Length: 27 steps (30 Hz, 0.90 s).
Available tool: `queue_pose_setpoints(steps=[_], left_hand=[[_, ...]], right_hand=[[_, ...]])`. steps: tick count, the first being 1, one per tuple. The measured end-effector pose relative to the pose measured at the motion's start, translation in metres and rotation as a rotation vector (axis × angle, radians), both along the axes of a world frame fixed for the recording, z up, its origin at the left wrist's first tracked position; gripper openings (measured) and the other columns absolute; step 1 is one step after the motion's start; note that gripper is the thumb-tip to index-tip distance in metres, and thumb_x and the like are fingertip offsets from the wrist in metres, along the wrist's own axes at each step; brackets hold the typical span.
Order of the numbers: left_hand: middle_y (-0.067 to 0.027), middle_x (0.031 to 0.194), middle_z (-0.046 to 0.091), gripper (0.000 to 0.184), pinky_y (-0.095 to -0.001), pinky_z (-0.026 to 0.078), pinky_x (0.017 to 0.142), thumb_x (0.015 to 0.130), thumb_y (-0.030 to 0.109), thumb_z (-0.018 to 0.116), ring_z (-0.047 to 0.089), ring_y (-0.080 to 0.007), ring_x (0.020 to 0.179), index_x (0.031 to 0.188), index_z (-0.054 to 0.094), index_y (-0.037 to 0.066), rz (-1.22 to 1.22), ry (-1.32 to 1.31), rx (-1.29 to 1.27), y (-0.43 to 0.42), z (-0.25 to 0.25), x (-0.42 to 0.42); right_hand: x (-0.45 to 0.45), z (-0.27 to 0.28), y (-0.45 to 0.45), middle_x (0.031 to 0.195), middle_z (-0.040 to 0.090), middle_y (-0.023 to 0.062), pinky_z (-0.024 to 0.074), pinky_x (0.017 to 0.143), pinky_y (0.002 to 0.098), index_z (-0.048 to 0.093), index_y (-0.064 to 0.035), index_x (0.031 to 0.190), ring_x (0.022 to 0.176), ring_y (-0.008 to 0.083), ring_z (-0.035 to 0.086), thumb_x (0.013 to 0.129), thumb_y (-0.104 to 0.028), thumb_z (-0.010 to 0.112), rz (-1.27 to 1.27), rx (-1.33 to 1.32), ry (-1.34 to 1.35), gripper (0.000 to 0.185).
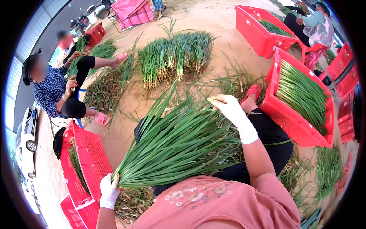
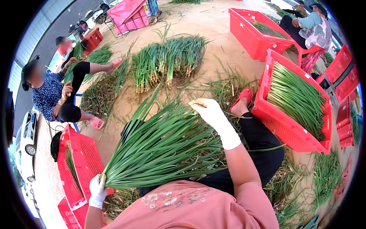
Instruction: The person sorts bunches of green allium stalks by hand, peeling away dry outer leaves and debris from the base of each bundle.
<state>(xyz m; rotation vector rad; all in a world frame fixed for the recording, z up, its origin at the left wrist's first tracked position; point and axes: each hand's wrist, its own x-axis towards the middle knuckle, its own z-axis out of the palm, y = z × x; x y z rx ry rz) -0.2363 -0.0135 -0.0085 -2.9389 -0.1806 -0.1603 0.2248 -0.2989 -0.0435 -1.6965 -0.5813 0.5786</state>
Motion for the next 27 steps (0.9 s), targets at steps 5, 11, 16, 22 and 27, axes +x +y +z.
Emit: queue_pose_setpoints(steps=[5,11,16,22,27], left_hand=[[-0.0194,0.1,0.05,0.087,-0.042,0.043,0.063,0.044,0.007,0.07,0.052,-0.0334,0.079,0.124,0.038,0.014,-0.011,-0.017,0.003,0.003,-0.003,-0.001],[-0.0192,0.101,0.049,0.09,-0.0419,0.042,0.064,0.042,0.01,0.072,0.052,-0.0334,0.079,0.124,0.037,0.014,0.003,0.003,-0.043,0.006,-0.004,0.003],[-0.0192,0.1,0.05,0.09,-0.0418,0.043,0.063,0.042,0.011,0.072,0.052,-0.0332,0.078,0.124,0.036,0.015,-0.018,-0.012,-0.029,0.012,-0.009,0.004],[-0.0185,0.097,0.05,0.086,-0.0412,0.042,0.061,0.045,0.01,0.07,0.052,-0.0324,0.075,0.124,0.036,0.016,-0.011,-0.007,-0.022,0.013,-0.012,0.007],[-0.0175,0.094,0.05,0.081,-0.041,0.041,0.059,0.049,0.007,0.067,0.051,-0.0315,0.073,0.123,0.036,0.017,-0.002,-0.01,-0.065,0.013,-0.009,0.008]], right_hand=[[-0.003,-0.011,0.032,0.085,0.062,0.0151,0.0456,0.07,0.0307,0.063,-0.0017,0.093,0.078,0.0269,0.059,0.076,-0.018,0.061,0.136,-0.229,-0.264,0.024],[-0.01,-0.011,0.047,0.083,0.063,0.0136,0.0447,0.069,0.0283,0.062,0.0013,0.091,0.076,0.0212,0.06,0.075,-0.019,0.062,0.242,-0.192,-0.171,0.026],[-0.018,-0.006,0.052,0.074,0.063,0.0114,0.0433,0.065,0.0262,0.062,0.0025,0.087,0.067,0.0158,0.057,0.074,-0.016,0.064,0.223,-0.273,-0.195,0.023],[-0.007,-0.053,0.041,0.067,0.059,0.0005,0.0361,0.053,0.0204,0.063,-0.0032,0.081,0.058,0.0078,0.051,0.073,-0.012,0.065,-0.205,0.346,0.55,0.013],[0.014,-0.025,0.03,0.083,0.059,-0.0031,0.0356,0.061,0.0195,0.059,-0.0052,0.095,0.071,0.0058,0.051,0.078,-0.02,0.063,-0.351,0.189,0.292,0.023]])
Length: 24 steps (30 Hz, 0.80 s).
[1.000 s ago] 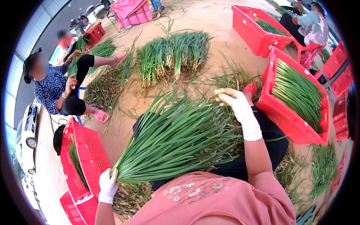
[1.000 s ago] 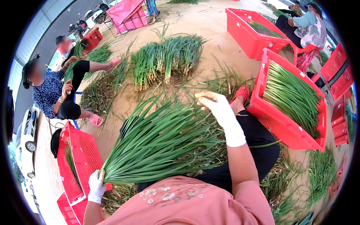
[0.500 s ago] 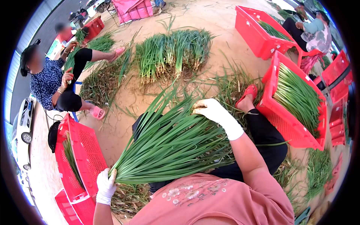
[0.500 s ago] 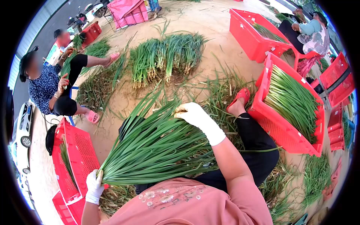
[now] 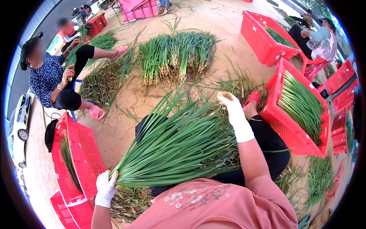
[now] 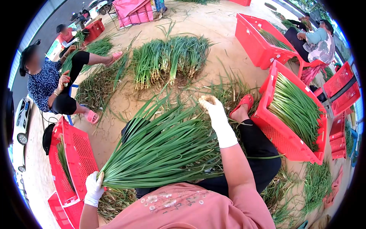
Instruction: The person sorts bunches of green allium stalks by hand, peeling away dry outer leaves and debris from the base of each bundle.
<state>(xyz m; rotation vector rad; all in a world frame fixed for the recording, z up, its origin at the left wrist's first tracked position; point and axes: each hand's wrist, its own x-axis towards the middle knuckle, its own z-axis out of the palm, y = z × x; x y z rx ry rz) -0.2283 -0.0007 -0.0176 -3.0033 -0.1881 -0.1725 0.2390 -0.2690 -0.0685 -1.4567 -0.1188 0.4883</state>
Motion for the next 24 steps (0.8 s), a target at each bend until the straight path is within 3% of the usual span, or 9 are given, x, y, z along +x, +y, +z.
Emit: queue_pose_setpoints(steps=[8,10,14,16,17,18,20,22,24], left_hand=[[-0.0165,0.092,0.05,0.077,-0.0406,0.04,0.055,0.052,0.001,0.061,0.051,-0.0314,0.071,0.122,0.037,0.019,0.01,-0.017,-0.027,-0.003,0.0,0.004],[-0.0166,0.092,0.05,0.076,-0.0406,0.04,0.055,0.052,0.001,0.061,0.051,-0.0315,0.071,0.122,0.038,0.019,0.004,-0.019,-0.014,-0.001,-0.001,0.003],[-0.0167,0.092,0.05,0.076,-0.0405,0.04,0.055,0.052,0.0,0.06,0.052,-0.0318,0.073,0.122,0.038,0.019,-0.015,-0.039,-0.001,0.002,-0.002,0.003],[-0.0163,0.092,0.05,0.075,-0.0402,0.04,0.055,0.052,-0.001,0.06,0.051,-0.0314,0.072,0.122,0.039,0.018,-0.018,-0.035,0.001,0.002,-0.001,0.004],[-0.0159,0.092,0.05,0.074,-0.04,0.04,0.055,0.053,-0.001,0.059,0.051,-0.031,0.071,0.121,0.039,0.018,-0.021,-0.032,0.0,0.001,0.0,0.004],[-0.0159,0.092,0.05,0.074,-0.04,0.04,0.055,0.053,-0.001,0.059,0.051,-0.031,0.071,0.121,0.039,0.018,-0.017,-0.032,-0.003,0.001,0.0,0.005],[-0.0151,0.091,0.049,0.071,-0.0396,0.039,0.055,0.054,-0.002,0.058,0.05,-0.0303,0.07,0.12,0.04,0.017,-0.019,-0.021,0.001,0.0,0.001,0.01],[-0.0143,0.09,0.049,0.07,-0.0397,0.039,0.055,0.054,-0.003,0.057,0.049,-0.0299,0.068,0.119,0.04,0.017,-0.014,-0.025,-0.003,0.0,0.001,0.011],[-0.0142,0.09,0.048,0.071,-0.0401,0.039,0.055,0.053,-0.002,0.058,0.049,-0.0303,0.068,0.119,0.04,0.017,-0.011,-0.013,-0.015,0.002,0.0,0.008]], right_hand=[[0.011,0.001,0.032,0.082,0.059,0.0008,0.0304,0.049,0.0185,0.06,-0.0017,0.102,0.06,0.0041,0.044,0.078,-0.036,0.061,0.303,-0.343,-0.049,0.042],[0.006,0.001,0.038,0.094,0.06,0.0106,0.0413,0.066,0.0281,0.057,0.0021,0.106,0.078,0.0154,0.053,0.07,-0.052,0.063,0.396,-0.511,-0.114,0.065],[-0.004,-0.006,0.049,0.097,0.06,0.0104,0.0419,0.07,0.0307,0.057,0.0027,0.103,0.083,0.0152,0.053,0.076,-0.034,0.064,0.453,-0.28,0.016,0.046],[-0.004,-0.011,0.049,0.091,0.061,0.0073,0.0423,0.067,0.0329,0.061,-0.0009,0.092,0.08,0.0183,0.055,0.075,-0.025,0.065,0.5,-0.445,-0.279,0.03],[-0.009,-0.017,0.053,0.078,0.059,0.0048,0.0415,0.065,0.0351,0.061,-0.0044,0.077,0.073,0.024,0.055,0.071,-0.02,0.063,0.341,-0.72,-0.821,0.017],[-0.008,-0.021,0.054,0.078,0.059,0.0048,0.0415,0.065,0.0351,0.061,-0.0044,0.077,0.073,0.024,0.055,0.071,-0.02,0.063,0.346,-0.721,-0.821,0.017],[-0.005,-0.031,0.052,0.078,0.057,0.0063,0.0295,0.084,0.0409,0.061,-0.0071,0.074,0.084,0.0258,0.053,0.07,-0.018,0.059,0.111,-0.788,-1.214,0.012],[0.016,-0.048,0.048,0.072,0.057,0.0069,0.0372,0.074,0.0388,0.061,-0.0067,0.077,0.071,0.0221,0.054,0.071,-0.014,0.058,-0.021,-0.757,-1.028,0.01],[0.049,-0.083,0.038,0.063,0.053,0.0043,0.04,0.058,0.0312,0.061,-0.0049,0.083,0.057,0.0155,0.048,0.075,-0.012,0.059,-0.104,-0.277,-0.458,0.011]])
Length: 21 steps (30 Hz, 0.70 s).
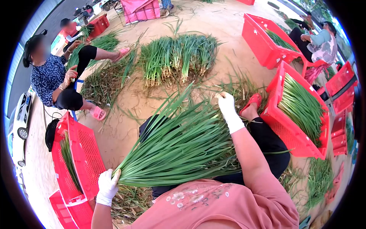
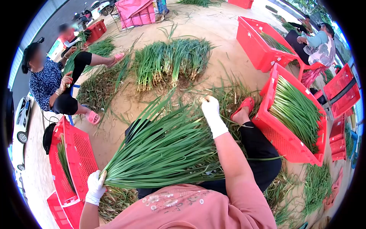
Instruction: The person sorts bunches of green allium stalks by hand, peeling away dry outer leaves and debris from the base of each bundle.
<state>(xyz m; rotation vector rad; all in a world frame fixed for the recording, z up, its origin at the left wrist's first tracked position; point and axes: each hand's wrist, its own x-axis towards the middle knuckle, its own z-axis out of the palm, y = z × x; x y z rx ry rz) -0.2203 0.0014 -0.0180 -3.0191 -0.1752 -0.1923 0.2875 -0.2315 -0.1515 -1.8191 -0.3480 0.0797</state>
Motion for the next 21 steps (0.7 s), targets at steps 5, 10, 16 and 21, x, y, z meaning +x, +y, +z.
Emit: queue_pose_setpoints(steps=[5,10,16,21], left_hand=[[-0.0146,0.09,0.048,0.073,-0.0406,0.04,0.055,0.051,-0.001,0.06,0.05,-0.0307,0.069,0.119,0.04,0.018,0.002,-0.01,-0.008,0.001,-0.004,-0.004],[-0.0149,0.09,0.049,0.073,-0.0408,0.041,0.055,0.051,0.0,0.061,0.05,-0.0308,0.069,0.119,0.04,0.019,-0.002,-0.025,-0.015,0.003,-0.006,-0.004],[-0.014,0.09,0.049,0.069,-0.0403,0.041,0.056,0.052,0.001,0.06,0.05,-0.0302,0.07,0.117,0.044,0.017,0.02,-0.004,-0.006,0.0,-0.002,-0.001],[-0.0135,0.09,0.049,0.067,-0.0397,0.041,0.056,0.053,0.003,0.061,0.05,-0.0295,0.07,0.117,0.045,0.017,0.037,-0.009,0.005,0.0,-0.005,-0.003]], right_hand=[[-0.005,0.017,-0.013,0.078,0.053,0.0058,0.0447,0.057,0.033,0.053,-0.0004,0.099,0.066,0.0191,0.051,0.078,-0.032,0.063,0.361,0.375,0.938,0.039],[-0.031,0.043,0.003,0.083,0.05,0.0054,0.0466,0.059,0.0389,0.054,-0.0051,0.105,0.077,0.0238,0.053,0.081,-0.043,0.055,0.481,0.593,0.972,0.045],[-0.003,0.026,0.014,0.082,0.061,0.0068,0.0438,0.064,0.0368,0.064,-0.0076,0.082,0.071,0.0241,0.058,0.079,-0.031,0.055,0.233,-1.057,-0.774,0.026],[0.014,0.082,0.006,0.088,0.06,0.0117,0.0419,0.075,0.0366,0.063,-0.0062,0.084,0.083,0.027,0.058,0.079,-0.039,0.053,0.226,-0.772,-0.113,0.035]])
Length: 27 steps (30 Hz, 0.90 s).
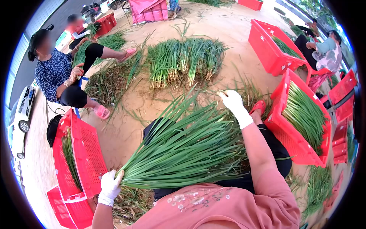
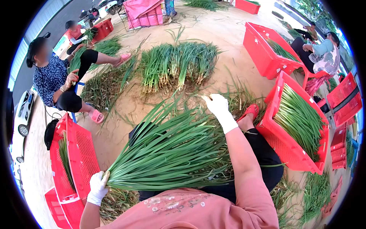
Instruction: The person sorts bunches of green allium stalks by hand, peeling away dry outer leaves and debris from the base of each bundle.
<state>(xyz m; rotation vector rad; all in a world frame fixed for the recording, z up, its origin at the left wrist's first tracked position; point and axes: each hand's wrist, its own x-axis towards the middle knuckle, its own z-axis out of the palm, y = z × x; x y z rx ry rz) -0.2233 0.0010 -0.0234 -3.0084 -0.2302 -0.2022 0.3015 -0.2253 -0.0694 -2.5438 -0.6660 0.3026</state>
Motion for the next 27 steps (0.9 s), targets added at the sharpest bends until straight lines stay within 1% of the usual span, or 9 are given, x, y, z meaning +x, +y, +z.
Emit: queue_pose_setpoints(steps=[1,5,7,11,13,15,18,22,27], left_hand=[[-0.0134,0.09,0.049,0.067,-0.0395,0.041,0.056,0.053,0.003,0.061,0.05,-0.0293,0.07,0.117,0.045,0.017,0.006,0.003,-0.007,-0.001,0.0,0.0],[-0.0134,0.089,0.049,0.067,-0.0395,0.041,0.056,0.054,0.005,0.062,0.05,-0.0291,0.069,0.117,0.045,0.017,-0.008,-0.009,-0.025,0.0,0.001,0.004],[-0.0133,0.09,0.049,0.067,-0.0395,0.041,0.057,0.054,0.006,0.062,0.05,-0.0293,0.07,0.118,0.045,0.017,-0.003,0.016,-0.022,0.002,0.002,0.004],[-0.0133,0.09,0.049,0.082,-0.0393,0.041,0.057,0.044,0.004,0.065,0.051,-0.0305,0.07,0.121,0.04,0.015,-0.04,-0.006,0.008,0.004,-0.001,0.004],[-0.0132,0.091,0.049,0.08,-0.0391,0.041,0.057,0.046,0.005,0.065,0.051,-0.0303,0.071,0.121,0.04,0.015,-0.052,-0.013,0.018,0.007,-0.004,0.0],[-0.0124,0.092,0.049,0.07,-0.0392,0.042,0.058,0.053,0.006,0.063,0.051,-0.0292,0.073,0.119,0.043,0.018,-0.022,-0.044,0.017,0.004,-0.008,-0.001],[-0.0126,0.093,0.049,0.07,-0.0391,0.042,0.058,0.054,0.008,0.064,0.051,-0.0291,0.073,0.119,0.043,0.019,-0.001,-0.038,0.016,0.001,-0.007,-0.003],[-0.0129,0.093,0.049,0.069,-0.0387,0.042,0.058,0.054,0.011,0.065,0.051,-0.0289,0.073,0.119,0.044,0.018,-0.025,-0.045,0.045,0.007,-0.01,-0.006],[-0.0131,0.093,0.049,0.068,-0.0387,0.042,0.057,0.055,0.01,0.064,0.051,-0.0287,0.072,0.119,0.043,0.018,-0.038,-0.061,0.011,0.004,-0.006,-0.003]], right_hand=[[-0.01,0.03,0.006,0.088,0.06,0.0124,0.0432,0.074,0.0345,0.063,-0.0047,0.086,0.082,0.0269,0.058,0.078,-0.039,0.056,-0.019,0.044,0.188,0.036],[-0.032,0.057,0.037,0.095,0.059,0.0113,0.0438,0.076,0.0335,0.062,-0.0039,0.094,0.089,0.0259,0.055,0.076,-0.018,0.061,0.427,0.668,-0.193,0.023],[-0.034,0.056,0.058,0.102,0.058,0.0061,0.0389,0.085,0.0343,0.062,-0.0113,0.101,0.097,0.0226,0.052,0.077,-0.02,0.057,0.702,0.501,-0.501,0.026],[-0.055,0.04,0.086,0.1,0.059,0.0021,0.0365,0.082,0.0371,0.064,-0.0133,0.092,0.094,0.0198,0.051,0.078,-0.028,0.054,0.76,0.07,-0.566,0.022],[-0.054,0.029,0.091,0.089,0.059,0.0014,0.0396,0.074,0.0328,0.064,-0.0119,0.088,0.082,0.0165,0.052,0.08,-0.02,0.055,0.718,0.145,-0.577,0.015],[-0.044,0.015,0.09,0.074,0.056,0.0003,0.0401,0.061,0.0241,0.063,-0.0086,0.086,0.067,0.0108,0.051,0.081,-0.01,0.054,0.321,0.833,0.201,0.01],[-0.017,0.011,0.064,0.063,0.051,-0.0024,0.0333,0.048,0.0173,0.06,-0.0026,0.088,0.053,0.0046,0.042,0.083,-0.008,0.056,-0.117,1.413,0.883,0.009],[-0.011,-0.022,0.064,0.056,0.039,-0.0023,0.0322,0.048,0.0286,0.044,-0.0122,0.063,0.045,0.0114,0.033,0.078,-0.045,0.06,-0.239,1.132,1.279,0.039],[-0.018,-0.017,0.087,0.053,0.034,-0.0029,0.0326,0.051,0.028,0.048,-0.0088,0.074,0.046,0.0111,0.033,0.084,-0.033,0.056,-0.135,1.171,1.347,0.027]])
